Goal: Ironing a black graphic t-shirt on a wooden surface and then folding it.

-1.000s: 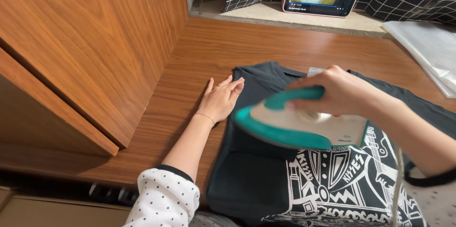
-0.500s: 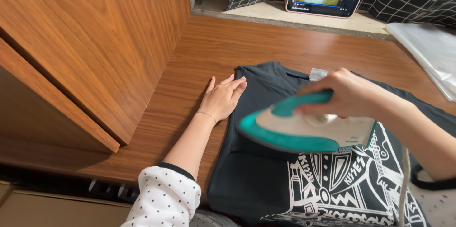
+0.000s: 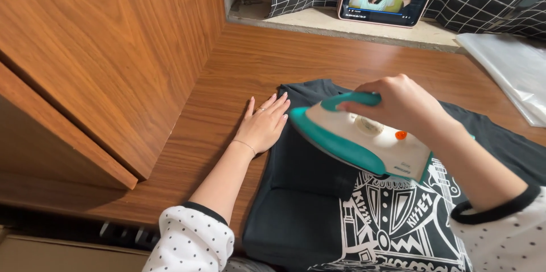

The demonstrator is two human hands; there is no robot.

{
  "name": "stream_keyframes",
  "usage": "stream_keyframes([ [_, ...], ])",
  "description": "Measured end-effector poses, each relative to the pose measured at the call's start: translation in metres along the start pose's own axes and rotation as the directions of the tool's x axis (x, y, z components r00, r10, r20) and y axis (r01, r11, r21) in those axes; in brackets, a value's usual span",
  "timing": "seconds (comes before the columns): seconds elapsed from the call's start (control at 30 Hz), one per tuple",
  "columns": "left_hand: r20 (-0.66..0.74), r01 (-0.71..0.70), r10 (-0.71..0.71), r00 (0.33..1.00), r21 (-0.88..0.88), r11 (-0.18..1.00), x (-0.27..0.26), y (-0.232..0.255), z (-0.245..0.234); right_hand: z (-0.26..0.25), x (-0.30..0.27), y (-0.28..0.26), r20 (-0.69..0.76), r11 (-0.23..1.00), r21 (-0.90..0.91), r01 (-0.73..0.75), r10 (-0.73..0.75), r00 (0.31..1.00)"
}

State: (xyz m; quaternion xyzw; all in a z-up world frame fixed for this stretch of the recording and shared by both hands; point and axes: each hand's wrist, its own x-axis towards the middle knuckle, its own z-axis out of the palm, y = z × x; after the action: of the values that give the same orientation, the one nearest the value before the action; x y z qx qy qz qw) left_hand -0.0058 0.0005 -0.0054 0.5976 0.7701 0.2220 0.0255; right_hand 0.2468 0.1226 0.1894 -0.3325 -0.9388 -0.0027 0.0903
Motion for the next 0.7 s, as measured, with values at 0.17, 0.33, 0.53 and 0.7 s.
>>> stream_keyframes([
  [0.17, -0.009, 0.005, -0.005, 1.0, 0.013, 1.0, 0.003, -0.005, 0.003, -0.011, -0.007, -0.003, 0.079, 0.991, 0.114, 0.068, -0.077, 0.994],
  [0.33, -0.026, -0.007, 0.007, 1.0, 0.0, 1.0, 0.001, -0.005, -0.001, 0.002, 0.006, -0.015, -0.01, 0.983, -0.114, -0.144, 0.144, 0.989],
  [0.53, 0.007, 0.031, -0.03, 1.0, -0.015, 0.999, 0.0, -0.002, -0.009, -0.002, 0.005, -0.02, 0.009, 0.995, -0.077, -0.062, 0.062, 0.998],
  [0.7, 0.017, 0.044, -0.043, 0.999, -0.071, 0.996, 0.0, -0.004, -0.011, -0.006, -0.001, -0.022, 0.03, 0.998, -0.038, -0.048, 0.049, 0.998],
])
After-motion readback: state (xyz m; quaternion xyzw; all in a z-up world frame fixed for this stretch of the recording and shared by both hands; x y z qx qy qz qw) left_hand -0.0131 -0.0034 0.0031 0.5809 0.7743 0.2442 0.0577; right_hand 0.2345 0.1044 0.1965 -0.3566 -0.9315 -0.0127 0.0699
